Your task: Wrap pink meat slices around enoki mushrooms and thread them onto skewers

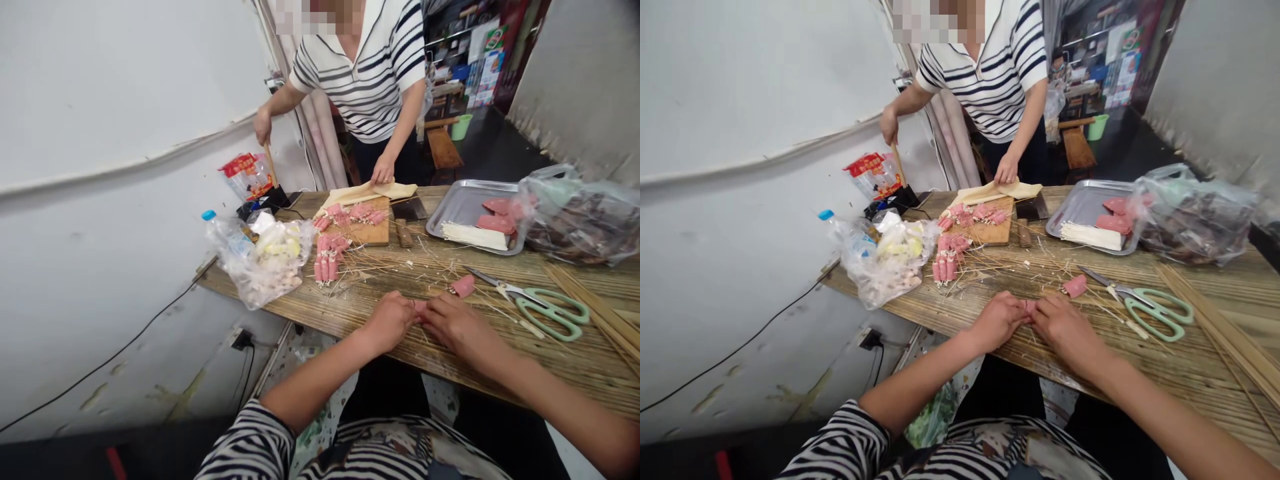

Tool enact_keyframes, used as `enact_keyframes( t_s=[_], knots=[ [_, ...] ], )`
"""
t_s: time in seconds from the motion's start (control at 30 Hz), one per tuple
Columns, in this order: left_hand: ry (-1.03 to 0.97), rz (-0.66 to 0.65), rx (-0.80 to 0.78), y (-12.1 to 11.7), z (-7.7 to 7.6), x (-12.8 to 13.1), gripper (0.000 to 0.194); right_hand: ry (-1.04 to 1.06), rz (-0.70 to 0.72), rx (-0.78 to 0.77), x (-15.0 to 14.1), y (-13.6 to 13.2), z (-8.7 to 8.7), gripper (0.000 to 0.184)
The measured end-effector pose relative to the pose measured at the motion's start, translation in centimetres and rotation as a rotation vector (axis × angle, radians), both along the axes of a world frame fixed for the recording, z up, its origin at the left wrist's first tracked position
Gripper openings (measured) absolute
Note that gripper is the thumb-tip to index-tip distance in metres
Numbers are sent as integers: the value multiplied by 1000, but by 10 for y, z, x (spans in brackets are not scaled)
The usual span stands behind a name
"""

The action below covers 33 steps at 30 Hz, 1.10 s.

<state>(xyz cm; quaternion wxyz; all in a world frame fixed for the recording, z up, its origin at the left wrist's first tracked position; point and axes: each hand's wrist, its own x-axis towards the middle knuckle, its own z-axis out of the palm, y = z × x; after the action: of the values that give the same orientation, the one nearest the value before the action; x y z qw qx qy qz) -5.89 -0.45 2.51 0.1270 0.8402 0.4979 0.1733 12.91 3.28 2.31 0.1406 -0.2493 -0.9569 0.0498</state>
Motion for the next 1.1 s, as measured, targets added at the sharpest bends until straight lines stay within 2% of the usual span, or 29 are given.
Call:
enact_keyframes(
  t_s=[0.07,0.17,0.23,0.33,0.47,0.57,0.67,0.77,0.87,0.93,1.03,1.1],
  knots=[
    [-17,-8,-33,2,4,-1,19,14,26,56,1,-4,-6,29],
    [-41,2,-43,2,2,-1,17,30,61,47,-1,2,-10,29],
    [-73,16,0,0,-3,-1,18,40,75,-22,-3,10,-8,32],
    [-121,64,176,-6,-12,-1,24,35,112,-193,-8,23,1,38],
    [18,62,414,-15,-21,-4,26,-16,144,-397,-11,36,12,43],
    [94,-5,449,-15,-24,-7,26,-33,140,-453,-11,43,15,40],
    [79,-22,422,-7,-25,-9,29,-42,124,-484,-11,45,16,34],
    [16,-56,353,2,-22,-11,31,-8,72,-377,-8,37,13,32],
    [-51,-105,251,10,-17,-13,33,45,44,-93,-3,24,6,34],
    [-92,-115,188,14,-14,-14,35,57,85,61,1,17,-1,33],
    [-146,-101,98,18,-11,-15,33,68,147,167,3,14,-8,32],
    [-162,-94,48,20,-9,-16,30,77,156,175,3,17,-10,33]
  ],
)
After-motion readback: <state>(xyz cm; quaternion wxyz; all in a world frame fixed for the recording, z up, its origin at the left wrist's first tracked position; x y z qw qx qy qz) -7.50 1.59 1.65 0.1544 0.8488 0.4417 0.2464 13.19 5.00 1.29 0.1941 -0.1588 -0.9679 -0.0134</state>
